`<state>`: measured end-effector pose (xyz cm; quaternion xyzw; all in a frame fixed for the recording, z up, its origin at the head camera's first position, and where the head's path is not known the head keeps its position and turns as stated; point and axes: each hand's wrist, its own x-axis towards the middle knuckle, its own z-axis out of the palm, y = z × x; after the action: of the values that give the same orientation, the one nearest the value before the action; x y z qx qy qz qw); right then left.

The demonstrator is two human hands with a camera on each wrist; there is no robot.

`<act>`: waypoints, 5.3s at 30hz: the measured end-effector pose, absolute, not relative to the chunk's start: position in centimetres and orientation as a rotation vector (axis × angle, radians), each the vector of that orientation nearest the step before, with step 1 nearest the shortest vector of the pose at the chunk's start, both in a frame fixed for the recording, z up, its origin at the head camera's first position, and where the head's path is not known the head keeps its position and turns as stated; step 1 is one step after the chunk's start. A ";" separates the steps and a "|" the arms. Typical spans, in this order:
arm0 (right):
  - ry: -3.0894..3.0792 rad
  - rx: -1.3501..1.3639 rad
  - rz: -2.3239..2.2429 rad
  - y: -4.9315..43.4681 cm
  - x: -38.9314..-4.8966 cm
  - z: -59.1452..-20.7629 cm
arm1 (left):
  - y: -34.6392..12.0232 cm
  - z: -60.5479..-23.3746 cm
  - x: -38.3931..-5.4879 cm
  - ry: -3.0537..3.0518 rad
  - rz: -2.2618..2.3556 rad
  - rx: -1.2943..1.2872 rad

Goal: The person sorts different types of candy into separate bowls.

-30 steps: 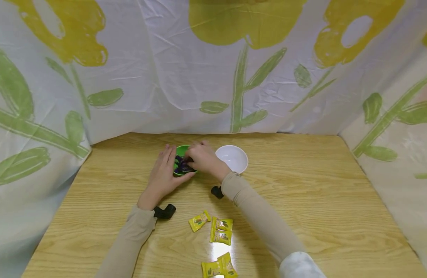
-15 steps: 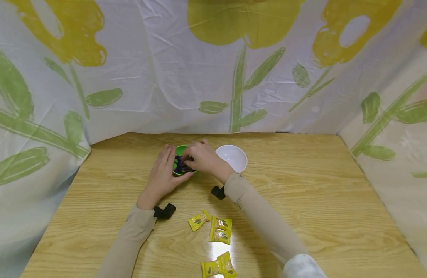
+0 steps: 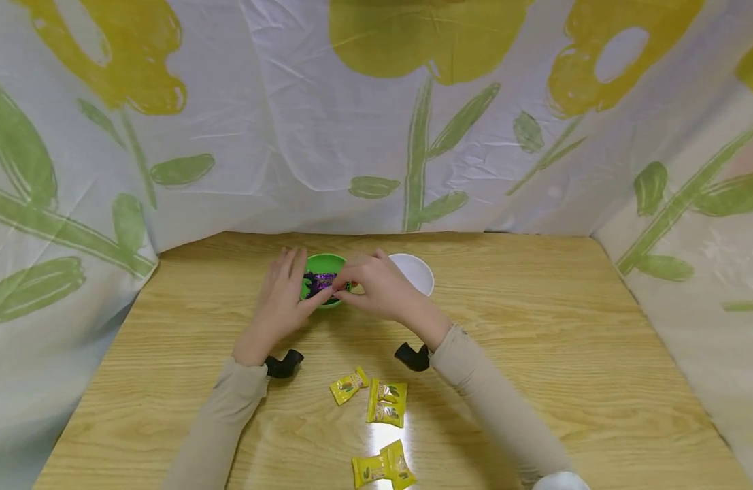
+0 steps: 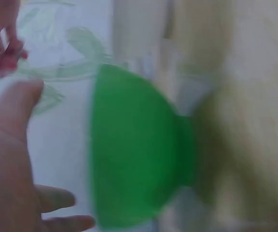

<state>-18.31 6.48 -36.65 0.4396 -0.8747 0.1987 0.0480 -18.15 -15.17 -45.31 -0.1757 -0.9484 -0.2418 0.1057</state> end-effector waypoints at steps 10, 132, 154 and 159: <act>-2.612 1.475 0.567 9.2 -13.9 -37.1 | -12.4 -40.7 -19.3 -2.861 -0.344 -0.769; -2.707 0.908 0.301 14.4 -22.3 -42.9 | -3.9 -41.9 -23.2 -3.213 -0.068 -1.110; -2.636 1.130 0.584 13.9 -14.7 -39.0 | -3.9 -41.8 -23.3 -3.198 -0.074 -1.101; -2.658 1.250 0.502 13.8 -13.2 -39.4 | -3.9 -41.6 -23.1 -3.218 -0.090 -1.084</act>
<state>-13.21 13.79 -39.40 0.4181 -0.8891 0.1681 0.0806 -23.10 -3.87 -41.62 -0.3165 -0.9397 -0.0262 -0.1271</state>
